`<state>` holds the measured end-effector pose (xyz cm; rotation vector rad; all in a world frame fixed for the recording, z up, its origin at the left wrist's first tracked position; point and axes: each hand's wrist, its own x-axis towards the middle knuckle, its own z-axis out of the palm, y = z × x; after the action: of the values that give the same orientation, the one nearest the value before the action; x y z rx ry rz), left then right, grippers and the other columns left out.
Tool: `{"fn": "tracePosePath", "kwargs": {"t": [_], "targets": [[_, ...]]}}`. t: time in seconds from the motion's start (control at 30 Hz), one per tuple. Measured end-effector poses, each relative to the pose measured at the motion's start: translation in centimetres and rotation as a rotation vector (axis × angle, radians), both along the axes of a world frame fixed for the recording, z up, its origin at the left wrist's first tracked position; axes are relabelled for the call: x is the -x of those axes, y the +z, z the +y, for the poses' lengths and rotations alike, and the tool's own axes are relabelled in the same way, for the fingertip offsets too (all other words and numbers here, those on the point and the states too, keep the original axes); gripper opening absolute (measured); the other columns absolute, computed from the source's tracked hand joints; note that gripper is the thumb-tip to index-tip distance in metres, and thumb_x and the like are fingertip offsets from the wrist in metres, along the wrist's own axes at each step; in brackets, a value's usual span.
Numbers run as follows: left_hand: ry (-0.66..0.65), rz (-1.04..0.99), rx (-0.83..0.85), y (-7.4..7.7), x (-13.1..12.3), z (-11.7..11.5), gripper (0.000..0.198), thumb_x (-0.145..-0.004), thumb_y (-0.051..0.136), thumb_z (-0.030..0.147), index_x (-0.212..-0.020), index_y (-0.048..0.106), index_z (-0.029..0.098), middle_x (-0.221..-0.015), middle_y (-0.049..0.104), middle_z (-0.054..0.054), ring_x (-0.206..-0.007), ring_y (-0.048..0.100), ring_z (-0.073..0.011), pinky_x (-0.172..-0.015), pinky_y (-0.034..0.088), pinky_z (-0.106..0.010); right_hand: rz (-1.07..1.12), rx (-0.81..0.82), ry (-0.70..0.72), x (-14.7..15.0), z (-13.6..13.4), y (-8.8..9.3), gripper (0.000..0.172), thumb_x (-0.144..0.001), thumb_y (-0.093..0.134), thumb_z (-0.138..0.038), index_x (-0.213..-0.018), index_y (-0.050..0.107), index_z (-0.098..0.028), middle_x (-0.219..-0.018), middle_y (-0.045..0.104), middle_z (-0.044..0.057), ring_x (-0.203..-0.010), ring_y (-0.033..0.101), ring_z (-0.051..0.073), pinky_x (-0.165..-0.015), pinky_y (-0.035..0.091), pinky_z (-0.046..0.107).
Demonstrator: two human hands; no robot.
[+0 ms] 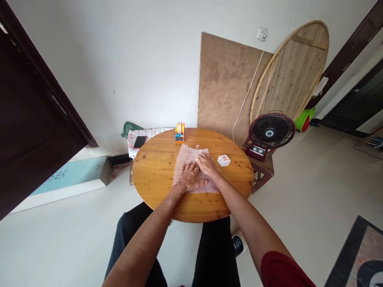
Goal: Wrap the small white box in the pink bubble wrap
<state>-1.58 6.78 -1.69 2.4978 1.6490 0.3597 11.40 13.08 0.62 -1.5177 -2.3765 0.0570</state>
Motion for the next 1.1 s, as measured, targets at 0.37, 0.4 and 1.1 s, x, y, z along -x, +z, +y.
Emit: {"fn": "tracePosePath", "kwargs": {"t": [0.37,0.4,1.1], "targets": [[-0.039,0.033,0.088,1.3,0.9,1.1,0.061,-0.093,0.040,0.051,-0.147,0.036,0.021,-0.154,0.037,-0.011,-0.144,0.030,-0.0288,-0.116,0.026,-0.048,-0.021,0.049,-0.102,-2.3,1.6,-2.4,0.045,-0.099,0.033,-0.038,-0.140,0.045,-0.023,-0.152,0.041,0.005,-0.139,0.035,0.022,-0.113,0.022,0.039],[-0.037,0.041,0.091,1.6,0.8,1.6,0.060,-0.093,0.041,0.047,-0.147,0.035,0.022,-0.153,0.039,-0.011,-0.142,0.033,-0.0278,-0.114,0.029,-0.046,-0.020,0.049,-0.099,-2.3,1.6,-2.4,0.046,-0.099,0.033,-0.038,-0.141,0.045,-0.022,-0.152,0.040,0.006,-0.138,0.035,0.023,-0.113,0.022,0.039],[0.456,0.064,0.006,-0.9,3.7,4.9,0.062,-0.095,0.022,0.056,-0.146,0.039,0.027,-0.159,0.026,-0.008,-0.146,0.021,-0.0343,-0.112,0.017,-0.065,-0.020,0.103,-0.200,-2.5,2.2,-3.2,0.060,-0.097,0.031,-0.049,-0.147,0.037,-0.017,-0.157,0.030,0.011,-0.145,0.024,0.028,-0.116,0.014,0.047]]}}
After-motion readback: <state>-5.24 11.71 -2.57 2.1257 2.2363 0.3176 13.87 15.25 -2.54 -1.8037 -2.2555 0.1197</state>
